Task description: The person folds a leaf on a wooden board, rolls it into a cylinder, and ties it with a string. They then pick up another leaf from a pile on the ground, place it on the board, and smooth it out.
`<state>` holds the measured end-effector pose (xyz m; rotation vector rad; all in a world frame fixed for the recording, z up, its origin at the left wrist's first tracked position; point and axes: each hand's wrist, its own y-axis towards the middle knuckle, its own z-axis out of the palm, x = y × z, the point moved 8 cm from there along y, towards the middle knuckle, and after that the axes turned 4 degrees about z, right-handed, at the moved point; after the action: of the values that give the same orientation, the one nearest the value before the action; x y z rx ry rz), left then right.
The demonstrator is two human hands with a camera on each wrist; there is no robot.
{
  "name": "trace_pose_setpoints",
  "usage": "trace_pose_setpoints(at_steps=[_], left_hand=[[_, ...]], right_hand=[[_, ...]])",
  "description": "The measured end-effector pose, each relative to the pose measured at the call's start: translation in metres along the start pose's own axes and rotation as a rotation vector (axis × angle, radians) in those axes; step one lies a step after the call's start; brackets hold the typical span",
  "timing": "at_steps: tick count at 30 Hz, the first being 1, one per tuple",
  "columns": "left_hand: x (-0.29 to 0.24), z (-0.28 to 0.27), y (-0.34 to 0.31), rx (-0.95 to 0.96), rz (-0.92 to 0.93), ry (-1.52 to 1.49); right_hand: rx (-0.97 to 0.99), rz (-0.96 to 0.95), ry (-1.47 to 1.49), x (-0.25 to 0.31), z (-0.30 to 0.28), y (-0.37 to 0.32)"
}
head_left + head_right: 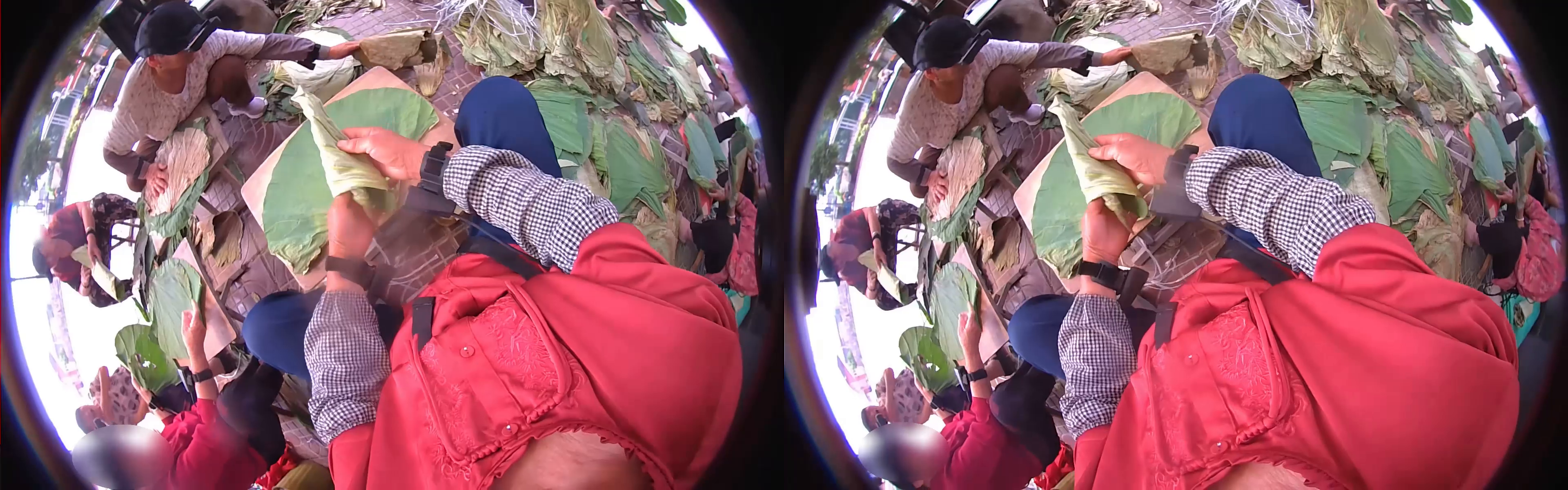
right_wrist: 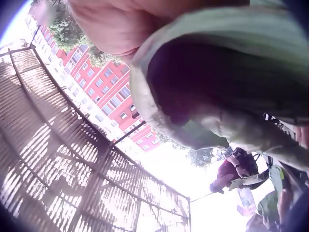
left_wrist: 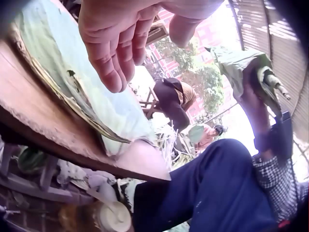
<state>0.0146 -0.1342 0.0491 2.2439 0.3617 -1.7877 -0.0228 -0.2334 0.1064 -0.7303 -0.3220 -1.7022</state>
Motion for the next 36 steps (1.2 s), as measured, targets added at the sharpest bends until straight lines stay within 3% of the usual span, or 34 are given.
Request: trace_pose_setpoints(at_steps=[1,3,6,7,9,12,13,16,17,20,21,24,26,28,31,34,35,36], left_hand=[[0.014,-0.009,0.005,-0.101,-0.07,-0.093],[0.016,-0.008,0.003,-0.13,-0.105,-0.401],[0.007,-0.01,0.004,-0.288,-0.198,-0.968],[-0.003,-0.023,0.003,-0.309,-0.104,-0.676],[-0.004,-0.029,0.002,-0.439,-0.141,-0.624],[-0.008,-0.032,0.004,-0.545,-0.142,-0.456],[-0.003,-0.034,0.005,-0.553,-0.135,-0.421],[-0.009,-0.035,0.006,-0.532,-0.047,-0.439],[-0.016,-0.037,0.008,-0.517,-0.004,-0.465],[0.001,-0.054,0.002,-0.563,-0.11,-0.485],[0.002,-0.054,0.0,-0.566,-0.164,-0.565],[0.019,-0.055,-0.011,-0.582,-0.329,-0.786],[0.058,-0.053,-0.013,-0.586,-0.429,-0.909],[0.062,-0.052,-0.011,-0.572,-0.431,-0.94],[0.062,-0.052,-0.006,-0.526,-0.395,-0.969],[0.046,-0.046,-0.004,-0.477,-0.347,-0.946],[0.038,-0.044,-0.002,-0.473,-0.316,-0.89],[0.037,-0.042,-0.003,-0.458,-0.331,-0.854]], right_hand=[[-0.056,-0.041,-0.289,-0.008,-0.017,0.006],[-0.163,-0.136,-0.872,-0.013,-0.046,0.015],[-0.41,-0.494,-1.155,-0.004,-0.05,0.005],[-0.392,-0.538,-1.156,0.007,-0.032,-0.002],[-0.358,-0.624,-1.152,0.03,-0.002,-0.018],[-0.124,-0.816,-1.513,0.017,0.033,-0.026],[-0.093,-0.812,-1.48,0.012,0.034,-0.026],[-0.094,-0.434,-1.421,0.004,0.001,-0.009],[-0.188,-0.541,-1.448,0.012,-0.007,-0.009],[-0.45,-0.372,-1.108,0.027,-0.046,-0.01],[-0.489,-0.201,-0.622,0.015,-0.066,-0.008],[-0.523,-0.025,-0.352,-0.004,-0.083,-0.009],[-0.535,0.044,-0.414,-0.014,-0.095,-0.009],[-0.573,0.077,-0.605,-0.013,-0.098,-0.009],[-0.478,-0.697,-1.484,0.021,-0.036,-0.016],[-0.291,-0.914,-1.678,0.012,0.012,-0.032],[-0.333,-0.903,-1.778,0.006,0.009,-0.031],[-0.374,-0.729,-1.721,0.003,-0.006,-0.023]])
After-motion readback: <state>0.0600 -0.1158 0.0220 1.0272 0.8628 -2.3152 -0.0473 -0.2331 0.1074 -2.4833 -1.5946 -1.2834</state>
